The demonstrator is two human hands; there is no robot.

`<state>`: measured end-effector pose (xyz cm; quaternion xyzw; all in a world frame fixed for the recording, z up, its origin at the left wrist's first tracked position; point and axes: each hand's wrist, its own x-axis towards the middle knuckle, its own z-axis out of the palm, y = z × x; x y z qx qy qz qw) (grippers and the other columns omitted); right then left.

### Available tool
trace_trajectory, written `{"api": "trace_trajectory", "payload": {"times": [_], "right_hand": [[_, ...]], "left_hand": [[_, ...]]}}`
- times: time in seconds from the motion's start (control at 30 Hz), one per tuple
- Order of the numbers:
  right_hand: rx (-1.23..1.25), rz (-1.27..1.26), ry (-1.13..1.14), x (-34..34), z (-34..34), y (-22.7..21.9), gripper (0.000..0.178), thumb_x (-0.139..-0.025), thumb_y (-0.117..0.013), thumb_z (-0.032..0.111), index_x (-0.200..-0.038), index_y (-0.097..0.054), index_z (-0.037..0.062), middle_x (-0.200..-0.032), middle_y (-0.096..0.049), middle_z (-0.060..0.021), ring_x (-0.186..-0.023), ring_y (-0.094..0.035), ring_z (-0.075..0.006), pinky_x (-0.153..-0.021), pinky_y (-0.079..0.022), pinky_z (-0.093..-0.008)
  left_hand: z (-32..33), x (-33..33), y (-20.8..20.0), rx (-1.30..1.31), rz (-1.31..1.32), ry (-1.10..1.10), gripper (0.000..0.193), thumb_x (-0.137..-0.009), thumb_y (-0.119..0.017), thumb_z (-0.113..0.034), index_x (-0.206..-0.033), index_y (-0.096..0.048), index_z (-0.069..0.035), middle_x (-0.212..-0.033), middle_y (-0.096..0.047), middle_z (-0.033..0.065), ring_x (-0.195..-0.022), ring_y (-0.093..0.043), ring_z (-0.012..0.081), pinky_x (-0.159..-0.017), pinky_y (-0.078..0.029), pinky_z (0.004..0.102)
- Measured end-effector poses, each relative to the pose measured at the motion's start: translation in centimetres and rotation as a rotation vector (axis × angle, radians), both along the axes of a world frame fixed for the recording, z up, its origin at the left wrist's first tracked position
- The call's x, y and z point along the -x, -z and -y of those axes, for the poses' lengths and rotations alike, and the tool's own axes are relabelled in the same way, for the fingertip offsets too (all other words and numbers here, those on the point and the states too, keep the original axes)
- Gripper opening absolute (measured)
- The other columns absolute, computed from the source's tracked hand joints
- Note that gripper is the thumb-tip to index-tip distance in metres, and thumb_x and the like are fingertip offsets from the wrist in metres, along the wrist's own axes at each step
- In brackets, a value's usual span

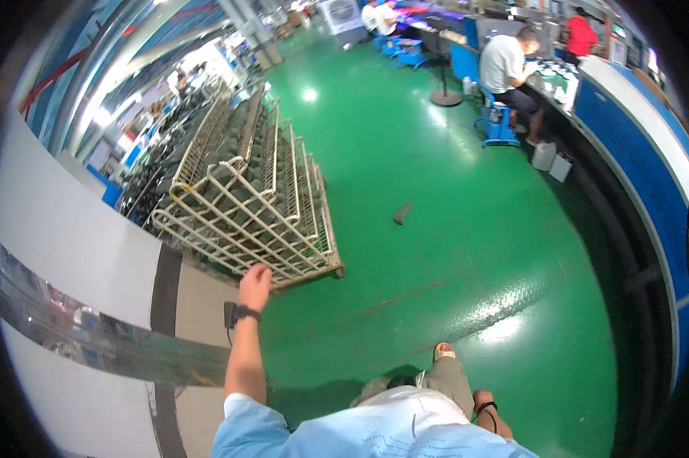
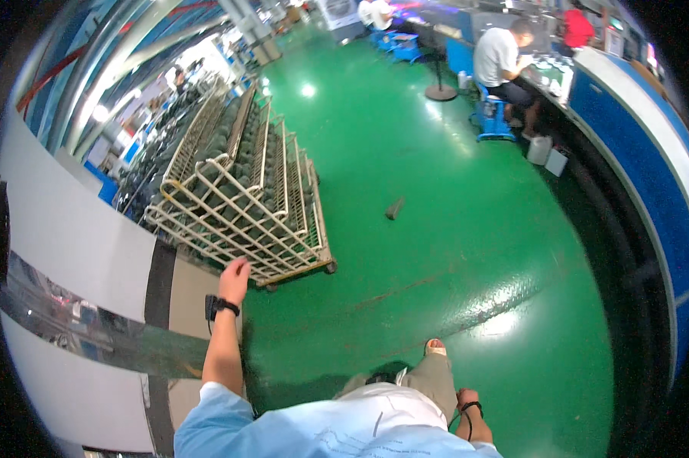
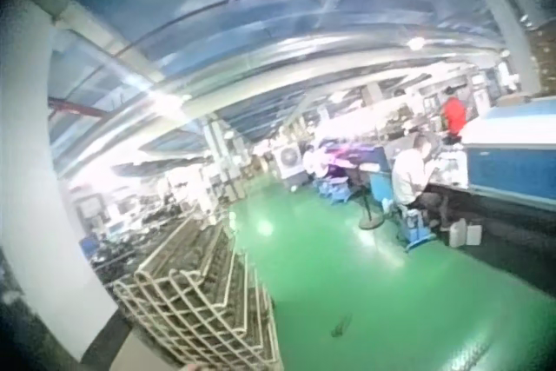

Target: The person places shoes into a machine, removes shoe lasts from a rack, and inserts them into the shoes before pushing a large metal rack across the factory floor.

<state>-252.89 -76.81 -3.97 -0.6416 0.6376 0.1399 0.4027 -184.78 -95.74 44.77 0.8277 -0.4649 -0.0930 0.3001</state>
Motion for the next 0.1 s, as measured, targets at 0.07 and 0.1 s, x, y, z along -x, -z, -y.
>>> {"api": "trace_trajectory", "payload": {"times": [0.07, 0.1], "right_hand": [[-0.074, -0.079, -0.548, 1.2, 6.6, 0.3, 0.017, -0.085, -0.063, 0.027, -0.093, -0.067, 0.013, -0.095, -0.07, -0.0118, -0.083, -0.068, -0.0293, -0.071, -0.054, -0.0456], [-0.065, -0.08, -0.572, 0.9, 11.0, 0.3, 0.017, -0.085, -0.063, 0.027, -0.093, -0.067, 0.013, -0.095, -0.07, -0.0118, -0.083, -0.068, -0.0293, -0.071, -0.054, -0.0456]], "left_hand": [[3.2, -1.4, -0.8, 0.031, 0.043, -0.079, 0.036, -0.09, -0.062, -0.027, -0.116, -0.064, -0.002, -0.103, -0.07, 0.0143, -0.09, -0.067, 0.0245, -0.082, -0.052, 0.0345], [5.4, -1.4, -1.7, 0.047, 0.024, -0.087, 0.037, -0.089, -0.063, -0.027, -0.117, -0.064, -0.002, -0.104, -0.069, 0.015, -0.091, -0.067, 0.0256, -0.082, -0.051, 0.0345]]}}
